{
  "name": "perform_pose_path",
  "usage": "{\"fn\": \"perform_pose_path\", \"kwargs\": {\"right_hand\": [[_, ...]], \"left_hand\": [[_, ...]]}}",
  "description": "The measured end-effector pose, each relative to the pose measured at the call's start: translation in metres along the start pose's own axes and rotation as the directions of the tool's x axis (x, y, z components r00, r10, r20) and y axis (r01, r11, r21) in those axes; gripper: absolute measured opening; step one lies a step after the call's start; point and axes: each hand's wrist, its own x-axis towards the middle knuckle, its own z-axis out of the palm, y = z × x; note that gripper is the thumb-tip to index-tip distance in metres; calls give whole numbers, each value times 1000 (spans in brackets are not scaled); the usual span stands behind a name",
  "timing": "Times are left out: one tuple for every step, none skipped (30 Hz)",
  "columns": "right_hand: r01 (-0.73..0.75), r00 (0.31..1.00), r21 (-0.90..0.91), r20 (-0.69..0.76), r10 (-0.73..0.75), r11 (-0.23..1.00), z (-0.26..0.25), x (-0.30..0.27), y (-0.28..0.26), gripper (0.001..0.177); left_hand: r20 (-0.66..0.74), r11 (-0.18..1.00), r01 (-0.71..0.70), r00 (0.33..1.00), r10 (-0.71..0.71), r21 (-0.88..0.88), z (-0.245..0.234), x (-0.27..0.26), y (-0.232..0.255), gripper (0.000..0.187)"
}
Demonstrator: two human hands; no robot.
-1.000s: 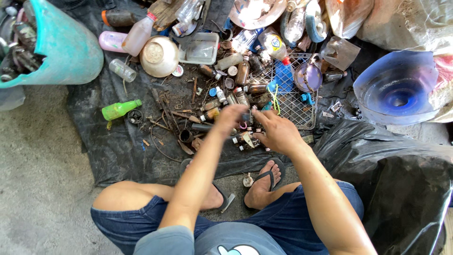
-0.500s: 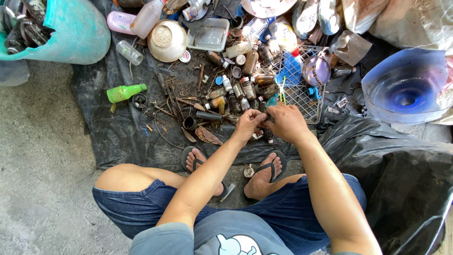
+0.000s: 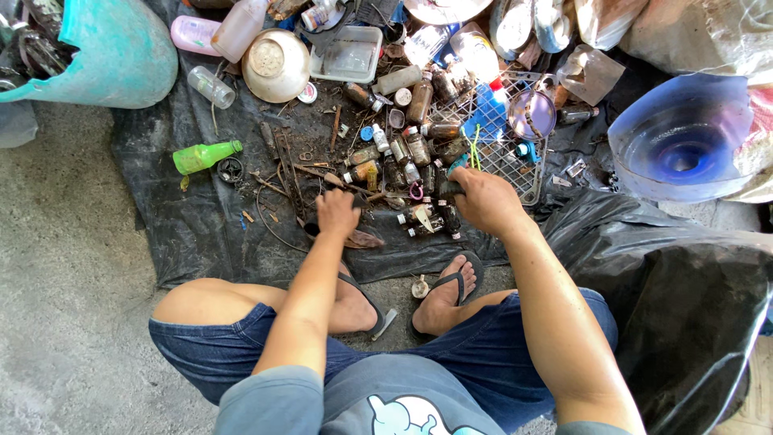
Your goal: The person sorts through a large pile of discarded items on a tarp on the ground, picking up plastic bottles, various mechanical parts, and plastic containers by hand and placing them into a black trash bag.
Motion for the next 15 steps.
{"fn": "perform_pose_path", "kwargs": {"right_hand": [[0,1000,-1,-1,0,1000,-1,-1,0,28],[10,1000,-4,-22,-10,1000,-1,-2,0,28],[25,999,-5,-44,-25,1000,-1,-3,-1,29],[29,999,-6,-44,-29,1000,-1,-2,-1,29],[18,999,-19,-40,-19,1000,-2,-2,-1,29],[7,999,-32,-37,-8,999,-1,-1,-1,29],[14,999,-34,-36,-15,999,-2,-1,-1,29],[-6,1000,-41,-23,5,999,-2,-2,-1,29],[-26,1000,-49,-13,26,998,-2,-2,-2,28],[-21,1000,-51,-14,20,998,-2,-3,-3,28],[-6,999,-65,-34,4,998,-2,-4,-3,30],[7,998,-80,-54,-12,997,-1,-4,-3,32],[8,998,-81,-58,-13,997,0,-4,-3,32],[17,998,-79,-67,-22,997,0,-3,-4,32],[23,997,-78,-77,-29,997,1,-3,-5,32]], "left_hand": [[-1,1000,0,1000,0,-1,-9,-1,-4,50],[-98,974,79,990,-102,-212,-18,-1,-14,48],[-171,898,135,959,-224,-419,-25,0,-28,46],[-172,897,138,958,-228,-419,-30,5,-44,46],[-88,762,217,937,-337,-610,-32,10,-62,47],[19,582,286,907,-420,-762,-30,13,-77,49],[18,579,288,904,-426,-763,-26,16,-91,49],[149,564,383,897,-416,-732,-22,18,-103,51],[277,551,471,873,-401,-689,-15,20,-112,55],[275,547,472,872,-405,-691,-6,19,-114,55],[324,670,417,907,-269,-613,4,18,-112,53],[384,776,337,914,-133,-533,14,16,-108,53],[336,825,265,937,-97,-500,22,11,-100,53],[290,867,191,955,-56,-461,31,4,-90,53],[286,867,187,957,-54,-462,40,-5,-80,53]]}}
